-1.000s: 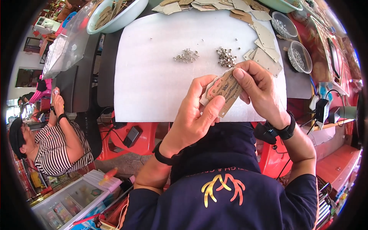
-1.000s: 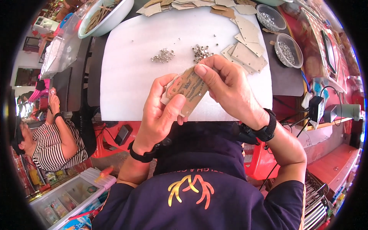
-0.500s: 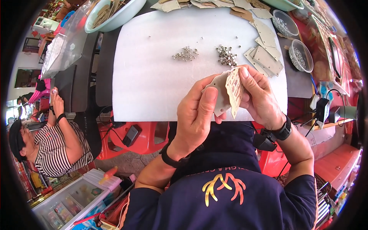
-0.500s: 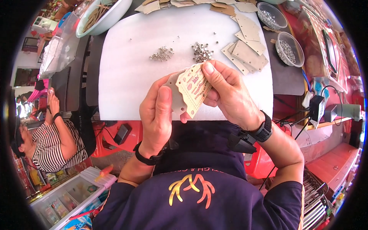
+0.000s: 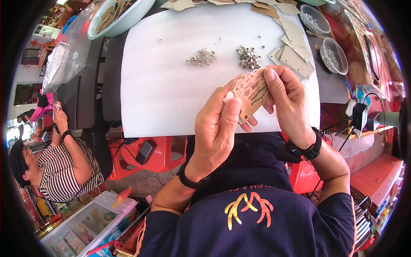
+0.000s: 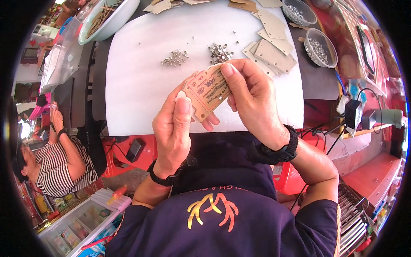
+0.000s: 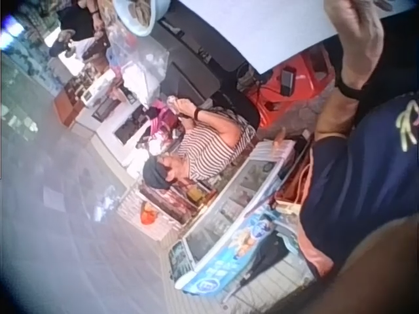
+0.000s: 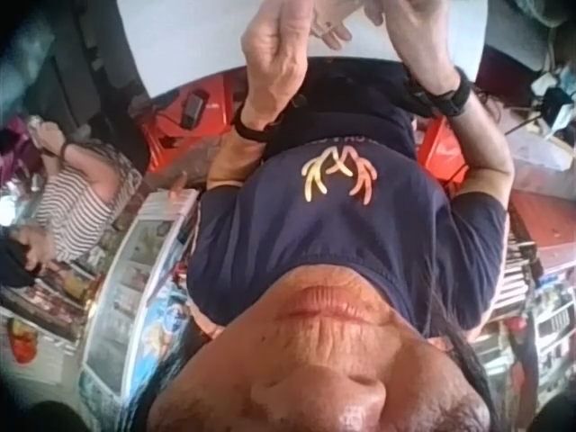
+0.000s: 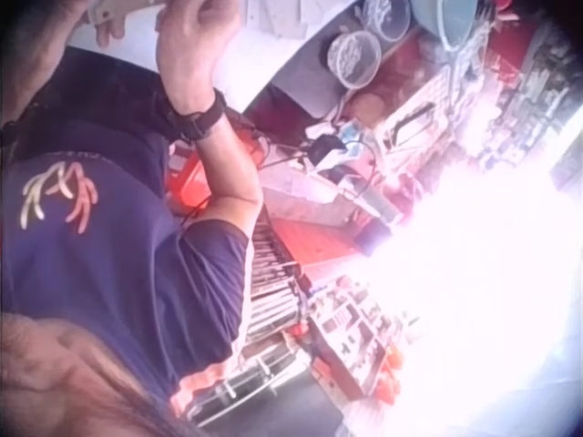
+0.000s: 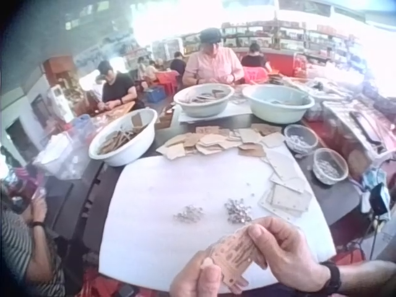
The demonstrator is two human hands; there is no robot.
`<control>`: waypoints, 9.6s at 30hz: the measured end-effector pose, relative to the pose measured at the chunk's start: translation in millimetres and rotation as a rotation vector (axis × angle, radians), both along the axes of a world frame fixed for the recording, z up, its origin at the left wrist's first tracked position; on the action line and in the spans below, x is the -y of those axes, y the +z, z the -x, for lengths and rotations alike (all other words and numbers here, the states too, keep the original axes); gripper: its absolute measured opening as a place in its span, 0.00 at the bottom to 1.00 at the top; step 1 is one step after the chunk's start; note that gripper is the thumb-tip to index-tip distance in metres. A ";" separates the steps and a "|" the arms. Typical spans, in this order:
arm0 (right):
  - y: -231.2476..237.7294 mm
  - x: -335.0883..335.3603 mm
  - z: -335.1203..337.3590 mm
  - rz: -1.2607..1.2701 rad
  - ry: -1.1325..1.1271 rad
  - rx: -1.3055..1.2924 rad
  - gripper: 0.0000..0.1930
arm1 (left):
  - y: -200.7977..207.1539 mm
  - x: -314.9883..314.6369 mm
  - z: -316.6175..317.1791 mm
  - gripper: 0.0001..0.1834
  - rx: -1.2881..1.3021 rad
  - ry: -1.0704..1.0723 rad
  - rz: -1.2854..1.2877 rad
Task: The recorder attaches small metal eyelets to cardboard tags at a workstation.
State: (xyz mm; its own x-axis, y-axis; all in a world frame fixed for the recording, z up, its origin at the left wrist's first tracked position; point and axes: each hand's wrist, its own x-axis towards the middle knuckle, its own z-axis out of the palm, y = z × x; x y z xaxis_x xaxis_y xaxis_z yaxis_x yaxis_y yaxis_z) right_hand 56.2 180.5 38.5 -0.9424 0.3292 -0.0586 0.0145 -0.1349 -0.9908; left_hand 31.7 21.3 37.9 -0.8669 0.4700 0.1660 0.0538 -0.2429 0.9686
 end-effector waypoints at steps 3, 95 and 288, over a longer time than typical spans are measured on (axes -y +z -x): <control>2.5 0.9 -1.5 -0.082 -0.026 -0.009 0.14 | 2.4 0.6 0.6 0.24 0.008 -0.005 0.040; -11.7 -26.1 162.1 -1.571 0.438 -0.243 0.07 | -27.6 71.3 21.2 0.08 0.304 0.174 -0.036; 21.8 -11.4 20.2 -0.648 0.446 -0.243 0.04 | -7.6 9.4 18.5 0.10 0.120 0.155 0.005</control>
